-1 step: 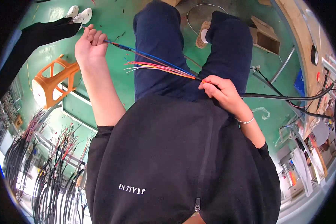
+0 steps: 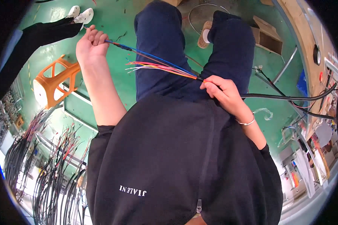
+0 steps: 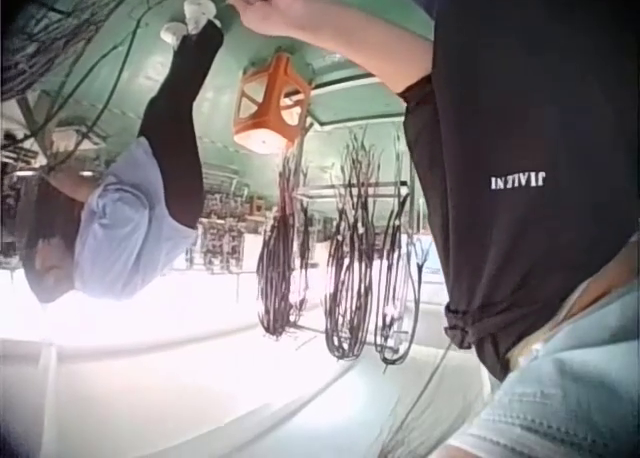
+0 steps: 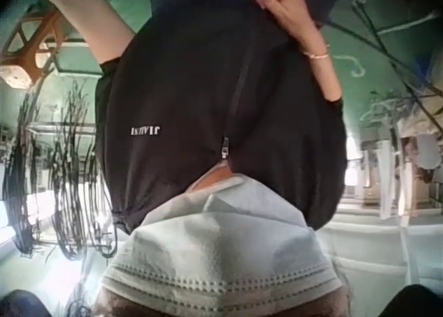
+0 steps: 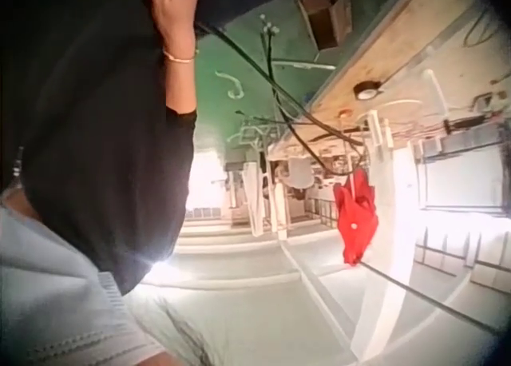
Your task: Assembling a wire harness by measuring wire length and bundling them together with electrical tape.
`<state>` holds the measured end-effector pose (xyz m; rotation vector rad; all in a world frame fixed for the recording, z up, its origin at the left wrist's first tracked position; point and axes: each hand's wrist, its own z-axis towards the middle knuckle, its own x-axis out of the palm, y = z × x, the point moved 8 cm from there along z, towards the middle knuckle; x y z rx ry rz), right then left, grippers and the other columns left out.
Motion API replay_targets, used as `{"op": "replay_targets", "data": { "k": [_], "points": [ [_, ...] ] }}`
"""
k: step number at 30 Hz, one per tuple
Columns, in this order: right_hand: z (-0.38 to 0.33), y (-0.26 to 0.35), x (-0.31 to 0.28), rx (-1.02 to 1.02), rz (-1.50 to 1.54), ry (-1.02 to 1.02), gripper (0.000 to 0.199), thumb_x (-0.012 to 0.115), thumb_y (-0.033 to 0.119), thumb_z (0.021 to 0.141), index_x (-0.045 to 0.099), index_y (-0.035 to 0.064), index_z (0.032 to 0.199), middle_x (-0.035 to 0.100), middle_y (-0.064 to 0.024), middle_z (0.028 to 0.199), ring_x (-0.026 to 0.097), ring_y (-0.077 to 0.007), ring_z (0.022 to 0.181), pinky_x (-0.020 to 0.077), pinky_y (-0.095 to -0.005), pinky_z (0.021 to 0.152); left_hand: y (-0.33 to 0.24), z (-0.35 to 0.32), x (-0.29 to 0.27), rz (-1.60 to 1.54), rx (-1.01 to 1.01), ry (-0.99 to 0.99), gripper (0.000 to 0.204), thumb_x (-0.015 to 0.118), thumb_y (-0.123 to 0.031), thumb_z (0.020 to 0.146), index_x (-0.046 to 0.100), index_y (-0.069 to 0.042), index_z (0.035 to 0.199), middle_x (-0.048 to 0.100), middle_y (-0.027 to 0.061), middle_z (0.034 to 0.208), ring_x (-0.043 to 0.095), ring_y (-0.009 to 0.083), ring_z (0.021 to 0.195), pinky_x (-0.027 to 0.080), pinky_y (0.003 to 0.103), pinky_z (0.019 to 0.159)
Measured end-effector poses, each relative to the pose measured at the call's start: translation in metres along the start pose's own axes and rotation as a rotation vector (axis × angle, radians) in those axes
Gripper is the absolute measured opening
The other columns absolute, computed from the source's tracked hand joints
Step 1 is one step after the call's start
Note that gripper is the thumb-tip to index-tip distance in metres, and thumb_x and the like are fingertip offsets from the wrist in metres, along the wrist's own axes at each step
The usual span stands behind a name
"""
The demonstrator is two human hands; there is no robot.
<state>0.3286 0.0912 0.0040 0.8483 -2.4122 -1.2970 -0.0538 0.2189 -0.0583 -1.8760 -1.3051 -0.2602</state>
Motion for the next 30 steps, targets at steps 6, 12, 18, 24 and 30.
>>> {"op": "replay_targets", "data": {
  "k": [6,12,18,24,30],
  "points": [
    [-0.009,0.005,0.009,-0.206,-0.026,-0.129,0.022,0.053,0.014,0.100,0.066,-0.0022,0.107,0.064,-0.0026,0.082,0.053,-0.0075,0.068,0.0428,-0.0218,0.062,0.000,0.003,-0.026,-0.093,-0.045,-0.307,0.009,0.042,-0.006,0.102,0.048,0.001,0.102,0.030,-0.0035,0.058,0.020,0.0088,0.045,0.018,0.025,0.044],
    [-0.013,-0.006,-0.005,-0.079,0.213,-0.057,0.012,0.048,0.006,0.097,0.055,-0.0005,0.104,0.070,-0.0099,0.095,0.058,-0.0093,0.072,0.0469,-0.0222,0.066,-0.007,-0.012,-0.009,-0.101,-0.039,-0.119,0.009,0.038,-0.001,0.100,0.047,0.001,0.103,0.032,-0.0030,0.060,0.023,0.0088,0.046,0.023,0.025,0.046],
    [-0.015,0.015,-0.009,-0.368,-0.262,-0.259,0.016,0.064,-0.006,0.081,0.058,-0.0002,0.095,0.068,-0.0107,0.093,0.063,-0.0195,0.080,0.0521,-0.0309,0.073,-0.012,-0.022,-0.008,-0.145,-0.044,-0.053,0.008,0.038,0.002,0.100,0.046,0.002,0.100,0.029,-0.0023,0.059,0.025,0.0089,0.046,0.024,0.025,0.047],
    [-0.022,0.033,0.001,-0.476,-0.529,-0.353,0.025,0.071,-0.006,0.070,0.056,0.0007,0.089,0.062,-0.0113,0.089,0.062,-0.0288,0.085,0.0516,-0.0350,0.075,-0.012,-0.026,-0.018,-0.178,-0.044,-0.040,0.009,0.037,-0.001,0.100,0.046,0.000,0.096,0.034,-0.0017,0.061,0.028,0.0088,0.047,0.026,0.026,0.047],
    [-0.010,0.017,0.009,-0.330,-0.312,-0.231,0.021,0.072,-0.001,0.077,0.053,0.0010,0.085,0.061,-0.0122,0.089,0.062,-0.0275,0.083,0.0512,-0.0339,0.074,-0.009,-0.022,-0.019,-0.268,-0.100,0.015,0.022,0.039,0.001,0.101,0.043,-0.005,0.080,0.032,-0.0013,0.061,0.030,0.0095,0.047,0.029,0.026,0.048]
  ]
}}
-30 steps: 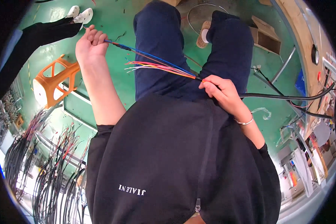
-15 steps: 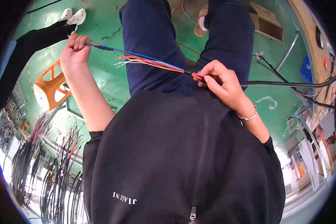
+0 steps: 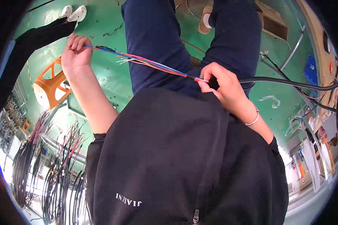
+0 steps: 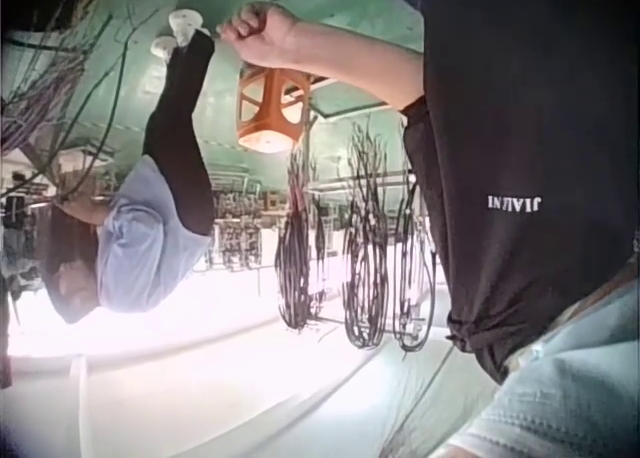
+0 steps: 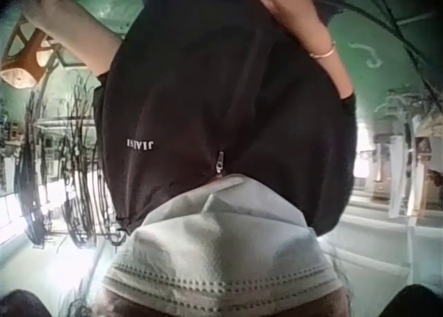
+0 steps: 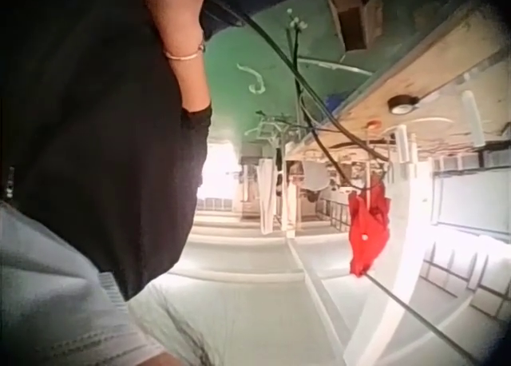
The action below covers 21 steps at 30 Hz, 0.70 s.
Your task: Assembling a wire harness by measuring wire length and bundling them together with electrical tape.
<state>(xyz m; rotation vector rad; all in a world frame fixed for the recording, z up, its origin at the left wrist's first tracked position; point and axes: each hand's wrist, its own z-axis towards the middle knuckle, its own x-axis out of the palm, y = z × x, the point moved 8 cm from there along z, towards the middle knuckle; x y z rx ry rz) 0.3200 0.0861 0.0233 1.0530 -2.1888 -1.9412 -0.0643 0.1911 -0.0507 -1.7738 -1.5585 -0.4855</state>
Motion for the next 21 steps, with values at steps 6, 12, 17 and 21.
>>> {"op": "replay_targets", "data": {
  "k": [6,12,17,21],
  "points": [
    [0.007,0.009,-0.007,-0.109,-0.083,-0.014,0.021,0.074,0.003,0.079,0.054,0.0018,0.084,0.063,-0.0125,0.094,0.063,-0.0282,0.085,0.0515,-0.0336,0.075,0.004,0.006,0.010,-0.018,-0.001,0.063,0.021,0.042,-0.005,0.103,0.048,-0.002,0.083,0.044,0.0035,0.068,0.045,0.0136,0.058,0.042,0.027,0.057],
    [0.014,0.068,-0.067,-0.318,-0.342,-0.290,0.020,0.074,0.003,0.079,0.065,0.0024,0.097,0.066,-0.0139,0.108,0.064,-0.0286,0.089,0.0522,-0.0380,0.078,-0.021,0.016,-0.016,0.142,0.001,0.318,0.023,0.049,-0.009,0.102,0.061,0.005,0.115,0.067,0.0143,0.103,0.064,0.0239,0.094,0.054,0.032,0.089],
    [0.011,0.140,-0.238,-0.365,-0.809,-1.055,0.021,0.065,-0.010,0.083,0.065,-0.0024,0.102,0.065,-0.0160,0.097,0.062,-0.0322,0.087,0.0502,-0.0408,0.085,-0.042,0.013,-0.039,0.436,0.295,0.135,0.021,0.054,-0.016,0.102,0.063,-0.001,0.114,0.066,0.0091,0.113,0.062,0.0198,0.104,0.050,0.034,0.095],
    [0.072,0.094,-0.324,-0.118,-1.102,-0.979,0.027,0.064,0.005,0.090,0.064,0.0016,0.116,0.065,-0.0176,0.110,0.061,-0.0345,0.105,0.0464,-0.0407,0.097,-0.045,-0.004,-0.035,0.507,0.388,0.027,0.019,0.057,-0.017,0.100,0.064,-0.005,0.113,0.065,0.0032,0.104,0.059,0.0138,0.091,0.049,0.029,0.081]
  ]
}}
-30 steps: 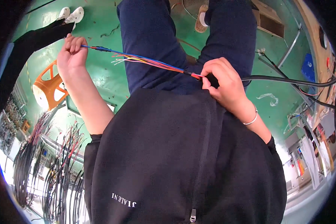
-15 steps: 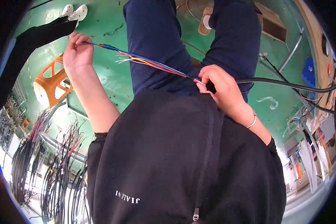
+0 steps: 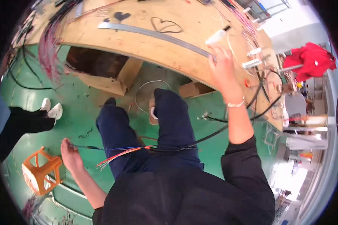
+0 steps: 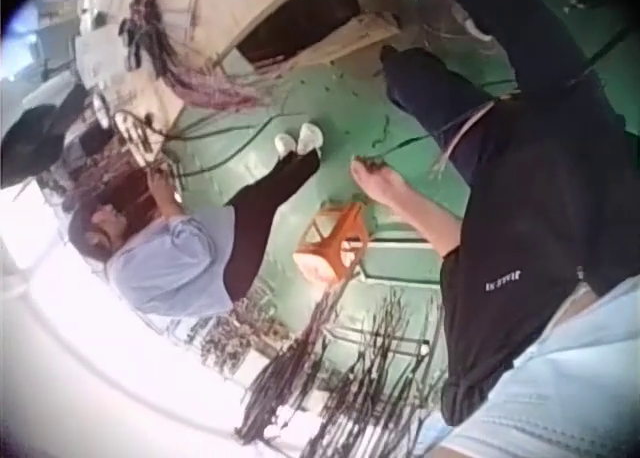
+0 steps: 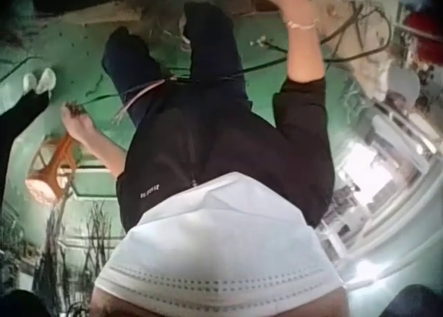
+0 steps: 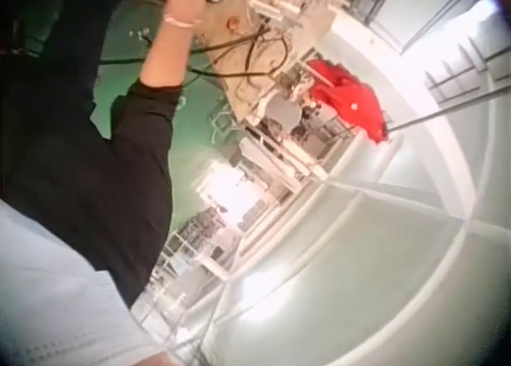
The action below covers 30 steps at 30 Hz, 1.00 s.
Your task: Assembling a wire harness by measuring wire length and bundling them together with electrical tape.
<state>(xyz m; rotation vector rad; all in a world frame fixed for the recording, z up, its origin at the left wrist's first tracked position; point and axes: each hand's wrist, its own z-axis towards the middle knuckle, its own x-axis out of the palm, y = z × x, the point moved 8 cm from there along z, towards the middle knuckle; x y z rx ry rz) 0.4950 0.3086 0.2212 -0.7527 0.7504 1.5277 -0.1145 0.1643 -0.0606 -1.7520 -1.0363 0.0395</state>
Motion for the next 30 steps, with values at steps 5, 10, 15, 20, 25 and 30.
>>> {"op": "replay_targets", "data": {
  "k": [5,10,15,20,25,30],
  "points": [
    [0.036,-0.050,0.128,-0.150,0.191,0.449,0.036,0.065,0.022,0.093,0.060,-0.0003,0.120,0.064,-0.0118,0.120,0.059,-0.0256,0.113,0.0452,-0.0393,0.099,-0.010,-0.027,0.053,0.140,0.026,-0.015,0.019,0.060,-0.017,0.099,0.064,-0.006,0.113,0.060,-0.0026,0.090,0.051,0.0070,0.075,0.040,0.024,0.065],
    [0.052,-0.114,0.155,0.135,0.584,0.756,0.023,0.066,0.021,0.096,0.063,0.0081,0.115,0.058,0.0062,0.088,0.049,-0.0044,0.076,0.0389,-0.0204,0.065,-0.030,-0.037,0.094,0.136,0.172,0.124,0.018,0.064,-0.015,0.097,0.069,-0.001,0.107,0.064,-0.0003,0.087,0.056,0.0076,0.075,0.044,0.023,0.066],
    [0.054,-0.104,0.187,0.171,0.596,0.854,0.021,0.066,0.020,0.096,0.064,0.0063,0.111,0.060,0.0033,0.085,0.053,-0.0059,0.076,0.0427,-0.0212,0.069,-0.047,-0.055,0.076,0.165,0.219,0.083,0.020,0.063,-0.014,0.097,0.070,0.001,0.108,0.068,0.0028,0.089,0.061,0.0094,0.078,0.049,0.024,0.069],
    [0.049,-0.101,0.170,0.232,0.670,0.642,0.021,0.068,0.017,0.094,0.062,0.0044,0.110,0.063,0.0003,0.088,0.058,-0.0088,0.081,0.0467,-0.0240,0.073,-0.052,-0.057,0.074,0.169,0.238,0.094,0.021,0.064,-0.013,0.097,0.070,0.002,0.109,0.069,0.0042,0.089,0.063,0.0110,0.077,0.053,0.026,0.071],
    [0.063,-0.107,0.177,0.148,0.558,0.919,0.018,0.066,0.016,0.095,0.062,0.0056,0.109,0.062,0.0016,0.091,0.056,-0.0081,0.083,0.0457,-0.0244,0.075,-0.048,-0.050,0.076,0.164,0.218,0.120,0.021,0.065,-0.012,0.096,0.070,0.003,0.109,0.070,0.0065,0.090,0.064,0.0120,0.077,0.054,0.026,0.070],
    [0.068,-0.119,0.183,0.133,0.458,0.986,0.014,0.064,0.014,0.095,0.062,0.0058,0.106,0.061,0.0025,0.087,0.055,-0.0070,0.081,0.0445,-0.0248,0.071,-0.047,-0.042,0.067,0.112,0.220,0.079,0.021,0.066,-0.010,0.094,0.070,0.006,0.108,0.070,0.0090,0.090,0.065,0.0135,0.076,0.055,0.026,0.069]
  ]
}}
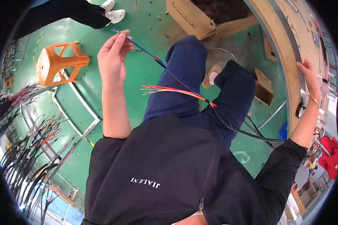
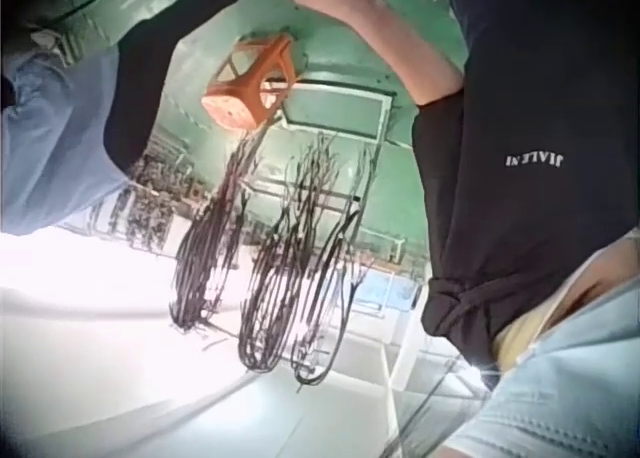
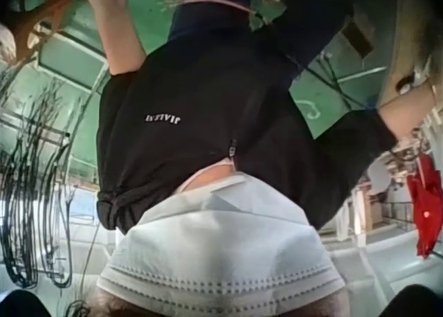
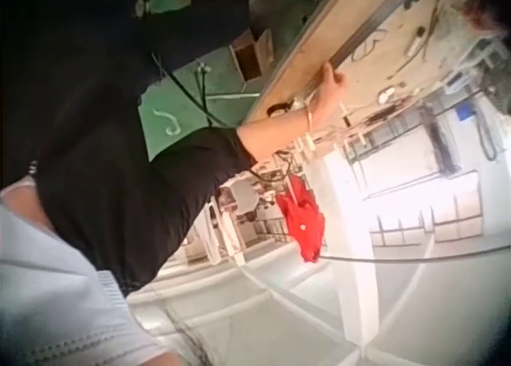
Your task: Assembling a wire harness by measuring wire length and bundling them together with electrical tape.
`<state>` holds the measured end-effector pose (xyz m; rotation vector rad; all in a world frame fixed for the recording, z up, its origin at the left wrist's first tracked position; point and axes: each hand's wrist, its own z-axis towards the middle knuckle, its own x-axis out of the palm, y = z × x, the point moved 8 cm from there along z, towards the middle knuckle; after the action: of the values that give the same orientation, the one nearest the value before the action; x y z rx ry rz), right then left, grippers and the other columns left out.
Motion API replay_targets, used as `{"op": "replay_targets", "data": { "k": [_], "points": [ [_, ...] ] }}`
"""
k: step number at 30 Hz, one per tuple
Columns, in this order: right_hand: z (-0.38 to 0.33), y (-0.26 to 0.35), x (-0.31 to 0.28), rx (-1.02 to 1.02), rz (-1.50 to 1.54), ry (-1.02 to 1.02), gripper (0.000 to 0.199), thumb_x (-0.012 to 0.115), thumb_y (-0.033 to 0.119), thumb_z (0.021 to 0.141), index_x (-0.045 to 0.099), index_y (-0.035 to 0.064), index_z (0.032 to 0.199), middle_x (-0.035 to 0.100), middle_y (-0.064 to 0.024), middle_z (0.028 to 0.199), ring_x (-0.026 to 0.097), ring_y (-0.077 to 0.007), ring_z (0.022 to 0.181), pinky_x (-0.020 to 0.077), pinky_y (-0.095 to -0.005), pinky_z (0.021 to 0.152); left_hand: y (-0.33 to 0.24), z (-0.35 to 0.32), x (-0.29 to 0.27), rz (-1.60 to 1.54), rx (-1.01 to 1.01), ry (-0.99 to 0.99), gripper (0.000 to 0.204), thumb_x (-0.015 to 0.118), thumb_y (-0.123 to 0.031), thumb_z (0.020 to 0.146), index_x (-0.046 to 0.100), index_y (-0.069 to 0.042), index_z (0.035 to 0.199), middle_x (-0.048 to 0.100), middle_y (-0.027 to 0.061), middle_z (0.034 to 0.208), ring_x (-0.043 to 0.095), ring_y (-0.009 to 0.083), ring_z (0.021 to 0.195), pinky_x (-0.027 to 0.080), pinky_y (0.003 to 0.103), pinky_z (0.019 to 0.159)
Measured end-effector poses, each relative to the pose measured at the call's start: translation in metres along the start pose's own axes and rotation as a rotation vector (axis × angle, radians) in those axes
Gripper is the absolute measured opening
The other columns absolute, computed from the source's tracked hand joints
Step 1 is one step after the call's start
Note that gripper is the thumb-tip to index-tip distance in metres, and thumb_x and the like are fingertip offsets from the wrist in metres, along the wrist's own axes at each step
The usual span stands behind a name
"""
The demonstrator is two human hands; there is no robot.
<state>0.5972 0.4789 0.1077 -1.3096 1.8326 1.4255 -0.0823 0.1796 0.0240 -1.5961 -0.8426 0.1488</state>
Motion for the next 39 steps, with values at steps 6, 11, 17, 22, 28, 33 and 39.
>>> {"op": "replay_targets", "data": {
  "k": [6,11,17,22,28,33,39],
  "points": [
    [-0.086,0.116,0.029,-0.395,-0.523,-0.606,0.027,0.056,0.011,0.098,0.060,0.0001,0.123,0.067,-0.0142,0.102,0.063,-0.0254,0.098,0.0483,-0.0364,0.087,-0.002,0.000,-0.015,-0.004,-0.018,-0.047,0.021,0.066,-0.007,0.094,0.069,0.008,0.108,0.070,0.0113,0.091,0.066,0.0151,0.076,0.056,0.025,0.069],
    [-0.213,0.243,0.086,-0.383,-0.500,-0.584,0.025,0.052,0.007,0.099,0.061,-0.0014,0.121,0.065,-0.0160,0.114,0.062,-0.0276,0.105,0.0464,-0.0361,0.095,-0.003,-0.005,-0.010,-0.003,-0.027,-0.018,0.021,0.066,-0.007,0.094,0.069,0.008,0.108,0.071,0.0126,0.091,0.067,0.0157,0.075,0.056,0.026,0.069],
    [-0.210,0.230,0.244,-0.267,0.374,0.168,0.016,0.059,0.004,0.092,0.059,-0.0016,0.107,0.056,-0.0039,0.095,0.053,-0.0123,0.088,0.0432,-0.0257,0.082,-0.005,-0.016,0.010,-0.076,-0.051,0.079,0.018,0.065,-0.008,0.094,0.069,0.007,0.105,0.071,0.0135,0.090,0.068,0.0183,0.076,0.057,0.029,0.070],
    [-0.206,0.205,0.293,-0.178,0.563,0.301,0.015,0.059,0.005,0.094,0.060,-0.0017,0.107,0.057,-0.0008,0.092,0.051,-0.0089,0.087,0.0425,-0.0233,0.079,-0.013,-0.021,0.017,-0.060,-0.023,0.104,0.016,0.064,-0.007,0.095,0.069,0.006,0.104,0.071,0.0136,0.090,0.068,0.0202,0.077,0.057,0.031,0.071],
    [-0.195,0.211,0.308,-0.152,0.630,0.413,0.015,0.059,0.005,0.095,0.059,-0.0020,0.108,0.057,0.0003,0.092,0.051,-0.0084,0.088,0.0419,-0.0228,0.081,-0.017,-0.024,0.027,-0.039,-0.026,0.122,0.016,0.062,-0.007,0.096,0.069,0.004,0.105,0.071,0.0136,0.090,0.068,0.0210,0.080,0.057,0.032,0.073],
    [-0.189,0.214,0.317,-0.153,0.648,0.433,0.016,0.059,0.004,0.094,0.058,-0.0018,0.109,0.056,0.0012,0.092,0.049,-0.0078,0.088,0.0412,-0.0225,0.081,-0.016,-0.023,0.028,-0.058,-0.020,0.160,0.016,0.062,-0.007,0.096,0.069,0.004,0.106,0.071,0.0137,0.091,0.068,0.0214,0.080,0.057,0.033,0.073],
    [-0.182,0.211,0.325,-0.149,0.666,0.448,0.015,0.057,0.003,0.095,0.058,-0.0015,0.109,0.054,0.0022,0.092,0.048,-0.0074,0.087,0.0410,-0.0222,0.080,-0.017,-0.022,0.026,-0.038,-0.021,0.084,0.015,0.068,-0.007,0.092,0.070,0.006,0.100,0.071,0.0137,0.087,0.068,0.0210,0.075,0.057,0.033,0.070]
  ]
}}
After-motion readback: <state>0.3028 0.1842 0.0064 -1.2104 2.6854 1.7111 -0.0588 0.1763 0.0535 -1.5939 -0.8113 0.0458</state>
